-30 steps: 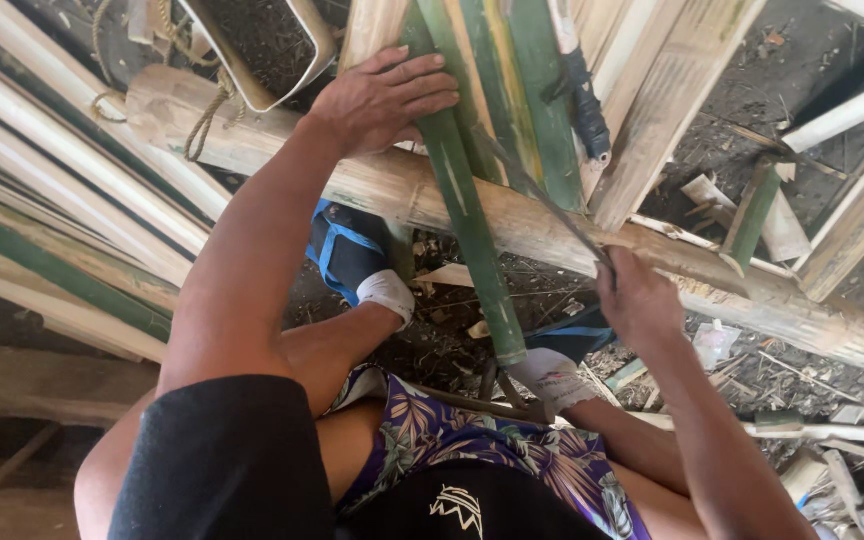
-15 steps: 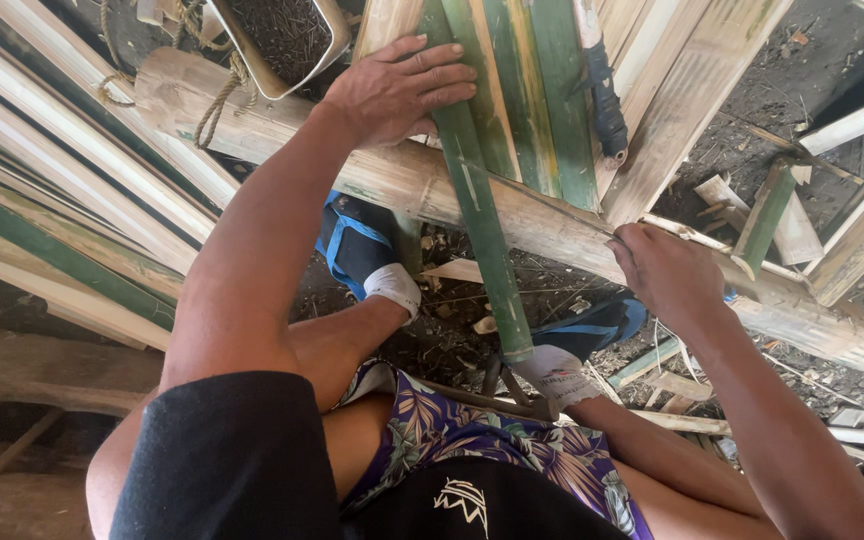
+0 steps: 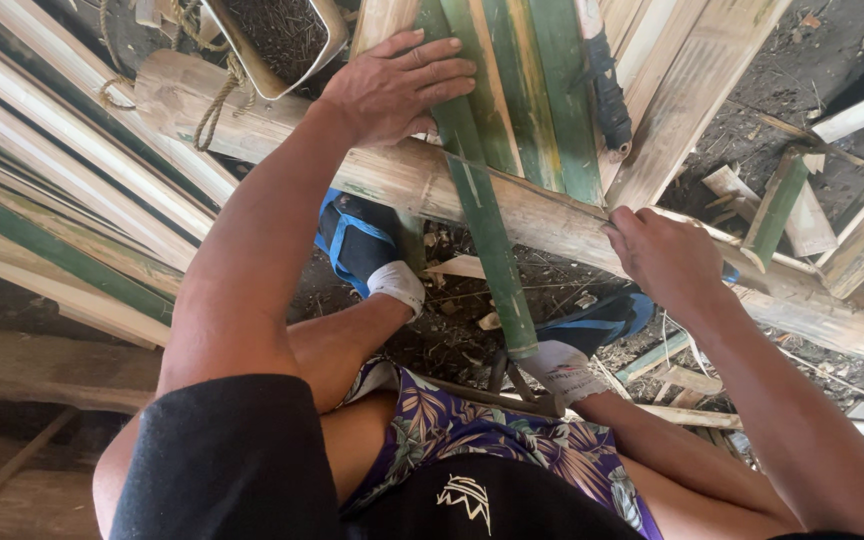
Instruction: The person sits on the ground and uses a machete to split long green bamboo stalks into thin strips. They repeatedly position the bamboo on a wooden beam, strike it with the machete to split the material, and then use a hammer to flatten the resulting strips. The finished strips are placed into a pile nearby.
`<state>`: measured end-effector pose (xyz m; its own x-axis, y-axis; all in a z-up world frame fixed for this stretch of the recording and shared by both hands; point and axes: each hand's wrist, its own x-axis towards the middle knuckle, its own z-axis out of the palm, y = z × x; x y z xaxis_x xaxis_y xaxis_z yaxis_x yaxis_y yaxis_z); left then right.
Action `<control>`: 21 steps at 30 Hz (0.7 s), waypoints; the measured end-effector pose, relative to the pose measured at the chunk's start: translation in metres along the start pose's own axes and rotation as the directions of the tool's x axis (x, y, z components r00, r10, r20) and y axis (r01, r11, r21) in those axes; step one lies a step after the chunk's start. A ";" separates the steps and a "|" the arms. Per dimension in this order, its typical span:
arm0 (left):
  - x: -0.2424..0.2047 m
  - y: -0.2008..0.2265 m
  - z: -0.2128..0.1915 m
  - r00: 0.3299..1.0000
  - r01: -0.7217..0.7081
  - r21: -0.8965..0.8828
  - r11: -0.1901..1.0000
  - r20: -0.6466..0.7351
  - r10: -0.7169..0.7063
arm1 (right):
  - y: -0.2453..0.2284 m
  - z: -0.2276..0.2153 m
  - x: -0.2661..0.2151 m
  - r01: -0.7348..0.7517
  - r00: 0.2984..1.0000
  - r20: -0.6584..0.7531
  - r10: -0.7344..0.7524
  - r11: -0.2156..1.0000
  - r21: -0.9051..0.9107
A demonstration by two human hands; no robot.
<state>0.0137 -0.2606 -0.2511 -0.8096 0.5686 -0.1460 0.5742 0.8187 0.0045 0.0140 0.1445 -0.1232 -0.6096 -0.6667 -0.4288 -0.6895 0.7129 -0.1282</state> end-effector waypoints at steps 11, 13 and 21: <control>-0.001 -0.003 -0.002 1.000 -0.026 -0.016 1.000 -0.006 0.026 | 0.009 0.021 0.014 -0.008 0.996 0.086 0.006 1.000 0.024; -0.001 -0.004 -0.001 1.000 -0.027 -0.029 0.999 -0.004 0.027 | 0.026 0.038 0.007 -0.020 0.994 0.113 0.016 0.999 0.037; -0.001 -0.006 -0.011 0.995 -0.068 0.009 0.998 -0.073 0.068 | 0.080 0.044 -0.102 -0.290 0.951 0.122 0.283 0.956 0.040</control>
<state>0.0100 -0.2652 -0.2397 -0.7751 0.6276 -0.0731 0.6290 0.7774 0.0051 0.0380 0.2789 -0.1287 -0.7274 -0.4057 -0.5535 -0.4668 0.8837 -0.0342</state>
